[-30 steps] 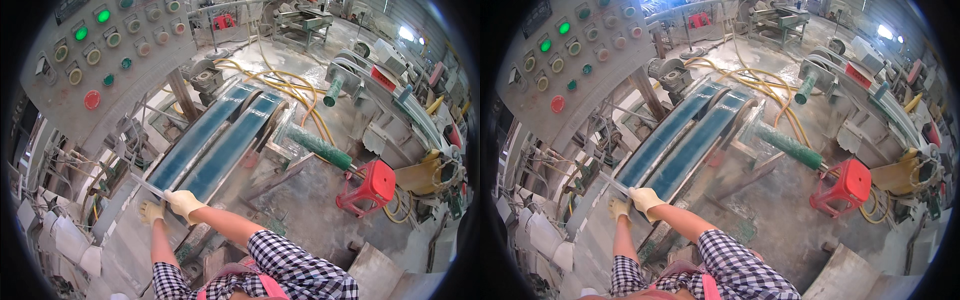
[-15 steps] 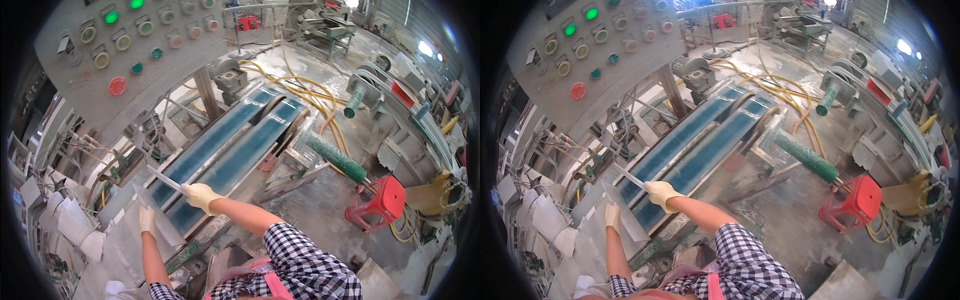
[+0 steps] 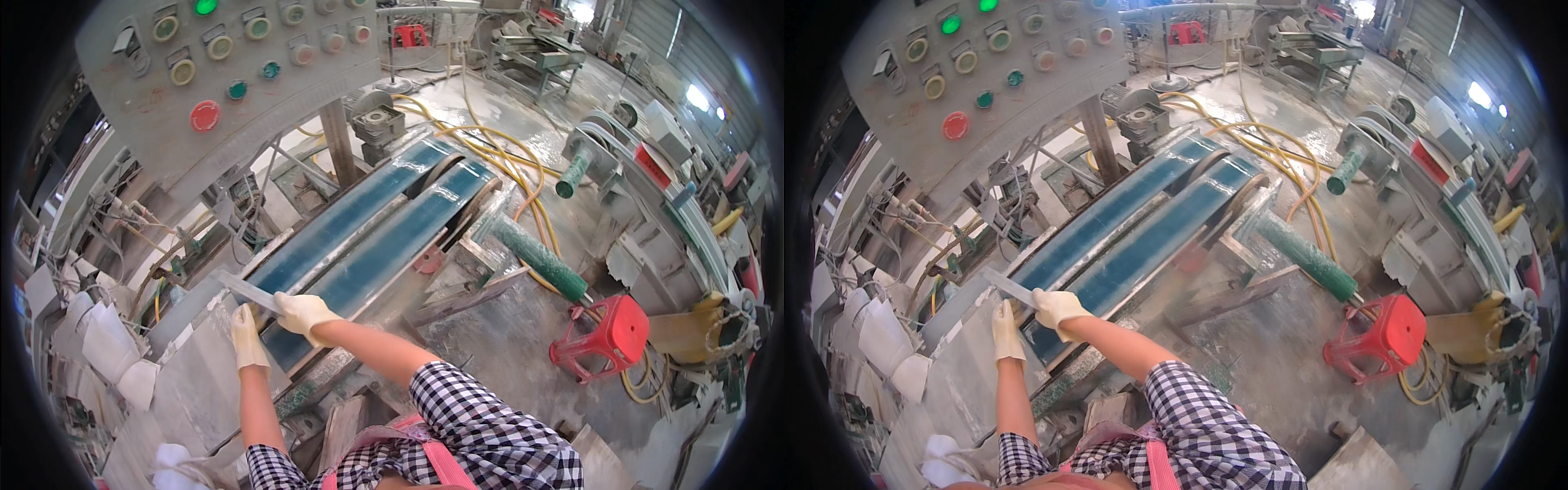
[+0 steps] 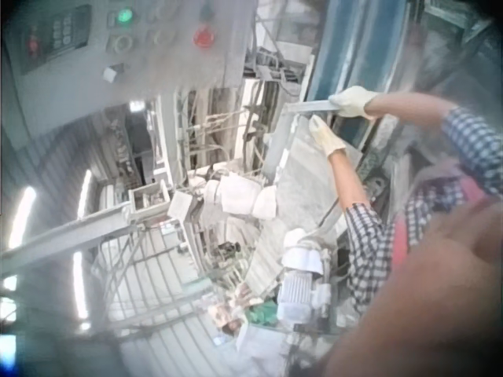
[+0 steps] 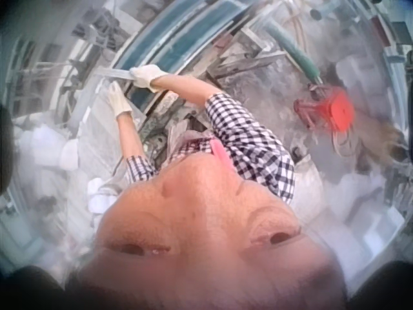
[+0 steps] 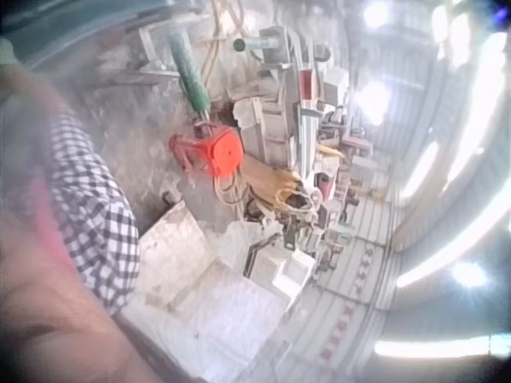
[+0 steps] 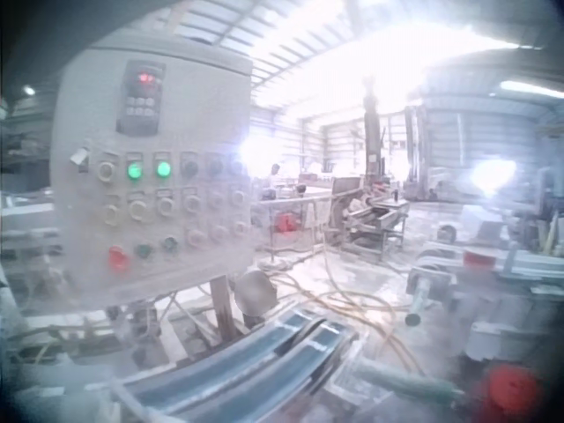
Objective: The person picks up rectangular stone tiles from a conveyor belt and stacks them on a wooden pallet. They handle each tile with gloved hands, aligning them in a neat pile.
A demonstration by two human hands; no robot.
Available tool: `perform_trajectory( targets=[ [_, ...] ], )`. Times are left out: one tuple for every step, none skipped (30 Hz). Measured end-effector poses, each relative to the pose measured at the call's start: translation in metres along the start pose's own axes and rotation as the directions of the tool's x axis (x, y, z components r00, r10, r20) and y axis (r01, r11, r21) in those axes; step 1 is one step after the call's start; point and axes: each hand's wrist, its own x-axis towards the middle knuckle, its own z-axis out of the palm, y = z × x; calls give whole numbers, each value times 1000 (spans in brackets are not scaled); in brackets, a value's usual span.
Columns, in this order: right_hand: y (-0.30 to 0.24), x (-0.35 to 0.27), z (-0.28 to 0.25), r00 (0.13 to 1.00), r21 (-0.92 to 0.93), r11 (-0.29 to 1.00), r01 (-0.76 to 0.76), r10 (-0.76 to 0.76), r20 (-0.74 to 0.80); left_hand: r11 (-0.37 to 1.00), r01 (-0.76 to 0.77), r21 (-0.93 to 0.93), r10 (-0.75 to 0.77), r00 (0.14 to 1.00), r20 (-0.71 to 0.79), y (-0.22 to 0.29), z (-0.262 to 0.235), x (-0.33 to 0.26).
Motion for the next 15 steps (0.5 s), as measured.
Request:
perform_trajectory(
  targets=[
    [-5,-3,5,999,-42,999,0,-3,-53,967,-96,236,123,987,-104,-9,-1,1],
    [-10,-4,11,995,63,994,-85,89,-52,862,-130,489,243,954,-175,-16,-4,5],
    [-15,-5,16,992,19,996,-88,89,-90,603,57,795,71,990,-125,-14,-14,14],
    [-17,-7,18,994,-149,989,-22,6,-109,515,116,850,76,981,-180,-17,-13,13],
    [-17,-9,18,991,-165,986,15,-36,-125,401,228,887,25,966,-259,-21,-11,5],
    [-16,-9,16,993,-168,986,14,-33,-113,266,329,906,6,940,-342,-21,-9,0],
    [-16,-8,14,993,-169,986,14,-34,-115,259,373,891,-67,927,-368,-15,-7,2],
    [-17,-9,12,994,-170,985,6,-24,-103,277,374,885,-117,928,-355,-9,-6,5],
    [-17,-12,14,996,-153,988,3,-17,-90,279,384,880,-164,922,-351,-4,-8,6],
    [-17,-13,12,997,-142,990,-7,-4,-74,289,390,874,-192,919,-346,1,-8,6],
    [-17,-12,8,998,-132,991,-15,6,-67,276,397,876,-222,913,-343,5,-6,5],
    [-18,-11,6,997,-125,992,-22,13,-73,266,397,878,-235,911,-340,10,-5,7],
    [-18,-11,5,997,-121,992,-29,19,-79,255,402,879,-259,905,-339,14,-3,10],
    [-18,-11,5,996,-115,992,-44,36,-78,251,382,889,-205,919,-337,13,0,10],
    [-18,-12,4,996,-114,993,-28,19,-82,240,368,898,-164,927,-336,9,2,8]
  ],
)
